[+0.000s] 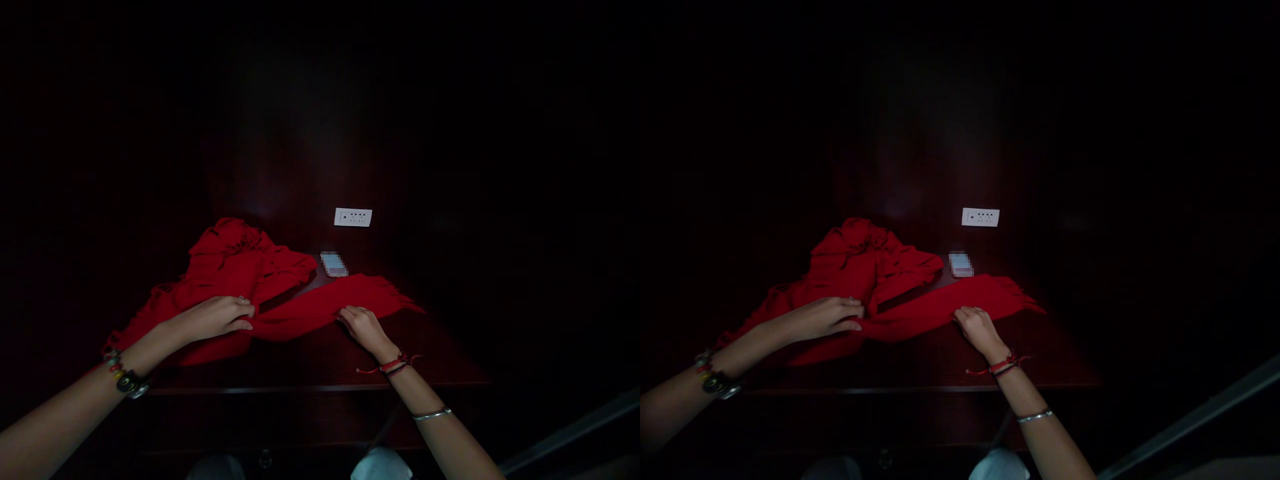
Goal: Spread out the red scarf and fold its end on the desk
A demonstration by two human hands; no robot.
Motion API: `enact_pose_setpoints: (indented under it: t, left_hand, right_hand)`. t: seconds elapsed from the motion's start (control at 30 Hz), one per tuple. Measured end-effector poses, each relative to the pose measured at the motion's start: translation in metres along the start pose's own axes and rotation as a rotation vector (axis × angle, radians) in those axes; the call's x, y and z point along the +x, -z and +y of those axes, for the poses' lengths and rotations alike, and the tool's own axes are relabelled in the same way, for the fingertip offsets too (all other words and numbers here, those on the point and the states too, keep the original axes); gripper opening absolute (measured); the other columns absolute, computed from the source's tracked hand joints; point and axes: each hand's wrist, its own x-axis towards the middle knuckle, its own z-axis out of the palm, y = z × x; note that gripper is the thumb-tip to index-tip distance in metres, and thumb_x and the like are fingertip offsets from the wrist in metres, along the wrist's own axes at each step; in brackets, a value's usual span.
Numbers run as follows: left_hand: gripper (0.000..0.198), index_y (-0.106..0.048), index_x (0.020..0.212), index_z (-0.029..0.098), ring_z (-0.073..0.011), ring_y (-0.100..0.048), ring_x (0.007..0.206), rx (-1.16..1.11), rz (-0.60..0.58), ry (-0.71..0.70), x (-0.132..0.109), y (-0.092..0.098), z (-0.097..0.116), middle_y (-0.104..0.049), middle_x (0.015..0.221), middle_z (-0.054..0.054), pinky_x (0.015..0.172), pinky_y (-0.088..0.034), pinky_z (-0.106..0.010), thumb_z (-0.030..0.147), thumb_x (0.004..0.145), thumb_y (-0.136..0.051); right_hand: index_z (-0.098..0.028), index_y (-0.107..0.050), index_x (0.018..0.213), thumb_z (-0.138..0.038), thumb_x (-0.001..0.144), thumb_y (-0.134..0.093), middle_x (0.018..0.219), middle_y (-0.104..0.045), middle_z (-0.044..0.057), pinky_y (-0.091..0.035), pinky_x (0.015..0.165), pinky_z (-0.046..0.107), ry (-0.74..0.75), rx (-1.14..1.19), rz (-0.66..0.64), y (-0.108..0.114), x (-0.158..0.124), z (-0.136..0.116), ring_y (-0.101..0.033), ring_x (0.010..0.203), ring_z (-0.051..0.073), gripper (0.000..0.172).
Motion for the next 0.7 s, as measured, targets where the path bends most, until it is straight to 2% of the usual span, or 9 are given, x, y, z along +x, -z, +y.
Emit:
enact_pose_setpoints:
  t: [0.1,0.27,0.37,0.5,0.7]
  left_hand:
    - [0.028,-0.049,0.074,0.017,-0.0118,-0.050,0.069,-0.044,0.043,0.010,0.004,0.000,0.003,-0.052,0.077,-0.001,0.064,-0.037,-0.021,0.035,0.089,-0.032]
    - [0.028,-0.047,0.080,0.018,-0.0121,-0.050,0.065,-0.101,0.098,0.106,0.006,-0.005,-0.003,-0.052,0.072,-0.001,0.059,-0.035,-0.021,0.035,0.090,-0.028]
    - [0.027,-0.049,0.082,0.018,-0.0125,-0.051,0.066,-0.074,0.066,0.112,0.002,-0.007,-0.009,-0.054,0.073,-0.001,0.058,-0.036,-0.020,0.033,0.090,-0.028]
    - [0.023,-0.053,0.083,0.019,-0.0131,-0.053,0.071,-0.043,-0.043,0.047,-0.005,-0.004,-0.016,-0.056,0.079,-0.002,0.065,-0.038,-0.021,0.029,0.088,-0.034]
    - [0.017,-0.057,0.089,0.020,-0.0158,-0.055,0.079,0.082,-0.096,0.062,-0.008,0.012,-0.005,-0.058,0.087,-0.004,0.072,-0.041,-0.024,0.024,0.085,-0.040]
  right_hand:
    - [-0.016,-0.056,0.082,-0.024,0.088,-0.038,0.072,-0.058,0.003,-0.034,0.064,0.023,-0.015,-0.002,0.004,0.001,0.000,0.002,-0.053,0.067,0.014,0.021]
    - [-0.016,-0.055,0.082,-0.024,0.088,-0.038,0.073,-0.058,0.004,-0.035,0.063,0.023,-0.070,0.014,0.015,0.003,-0.001,0.005,-0.053,0.066,0.013,0.020]
    - [-0.016,-0.055,0.084,-0.023,0.088,-0.038,0.075,-0.059,0.004,-0.036,0.063,0.023,-0.075,0.029,-0.001,0.004,-0.001,0.005,-0.054,0.068,0.013,0.019]
    - [-0.017,-0.056,0.085,-0.020,0.086,-0.042,0.077,-0.059,0.004,-0.037,0.066,0.023,-0.003,0.068,-0.082,0.005,-0.002,0.003,-0.054,0.072,0.013,0.015]
    - [-0.016,-0.057,0.081,-0.018,0.085,-0.044,0.078,-0.059,0.004,-0.040,0.072,0.027,0.074,0.117,-0.118,0.013,-0.007,-0.008,-0.053,0.075,0.015,0.014]
